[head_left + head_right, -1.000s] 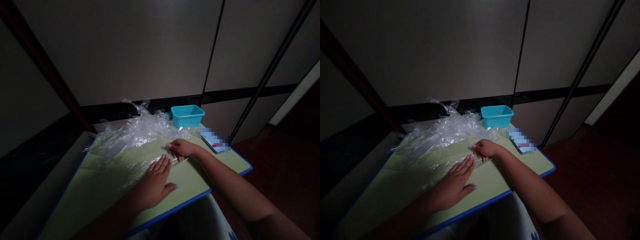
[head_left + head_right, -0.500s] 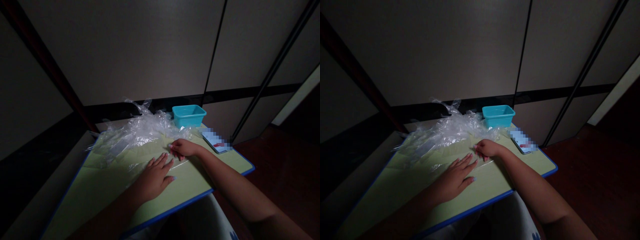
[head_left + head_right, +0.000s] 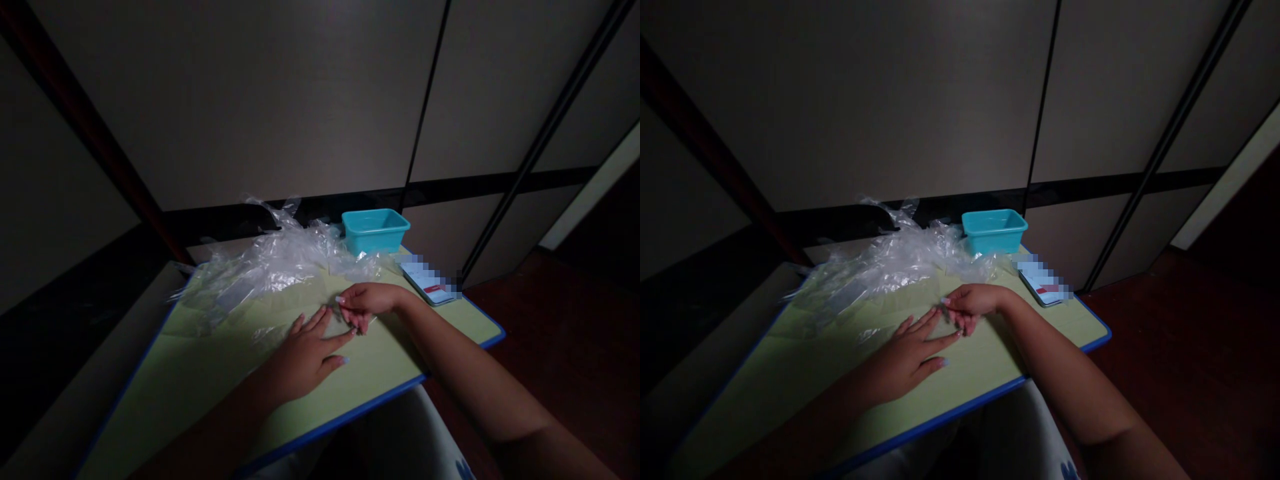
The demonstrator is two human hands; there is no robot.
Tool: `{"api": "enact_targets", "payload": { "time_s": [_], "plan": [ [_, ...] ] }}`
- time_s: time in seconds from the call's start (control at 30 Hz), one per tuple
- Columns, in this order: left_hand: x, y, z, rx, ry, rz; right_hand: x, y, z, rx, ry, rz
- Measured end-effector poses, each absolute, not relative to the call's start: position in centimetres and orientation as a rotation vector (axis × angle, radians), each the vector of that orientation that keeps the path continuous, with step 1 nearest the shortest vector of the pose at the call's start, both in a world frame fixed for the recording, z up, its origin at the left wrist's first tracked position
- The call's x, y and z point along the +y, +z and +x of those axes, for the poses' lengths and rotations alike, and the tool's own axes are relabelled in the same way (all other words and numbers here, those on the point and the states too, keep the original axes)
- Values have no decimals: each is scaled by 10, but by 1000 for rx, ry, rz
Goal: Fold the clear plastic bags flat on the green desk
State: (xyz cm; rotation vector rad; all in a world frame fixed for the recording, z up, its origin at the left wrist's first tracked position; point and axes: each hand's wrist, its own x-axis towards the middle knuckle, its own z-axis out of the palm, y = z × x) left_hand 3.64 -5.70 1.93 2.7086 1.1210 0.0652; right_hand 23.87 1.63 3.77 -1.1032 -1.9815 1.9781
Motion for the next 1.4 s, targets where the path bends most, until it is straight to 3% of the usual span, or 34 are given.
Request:
{"api": "enact_targets", "payload": {
  "time_s": [0.33, 0.57, 0.67, 0.87, 1.07, 1.27, 1.4],
  "plan": [
    [-57, 18, 35, 1123, 44, 2677, 24, 36, 250, -2135, 1799, -1297],
    [-56, 15, 31, 1089, 88, 2674, 29, 30, 250, -2216, 726, -1383],
    [-55, 16, 29, 1070, 86, 2672, 29, 31, 251, -2375, 475, -1501],
    [-55, 17, 29, 1071, 69, 2677, 22, 40, 248, -2617, 328, -1675],
    [-55, 17, 28, 1066, 80, 2685, 22, 44, 255, -2646, 575, -1479],
    [-56, 20, 27, 1060, 49, 2677, 24, 38, 255, -2592, 396, -1573],
    [-55, 20, 27, 1057, 53, 2664, 25, 38, 260, -2674, 503, -1507]
  ]
}}
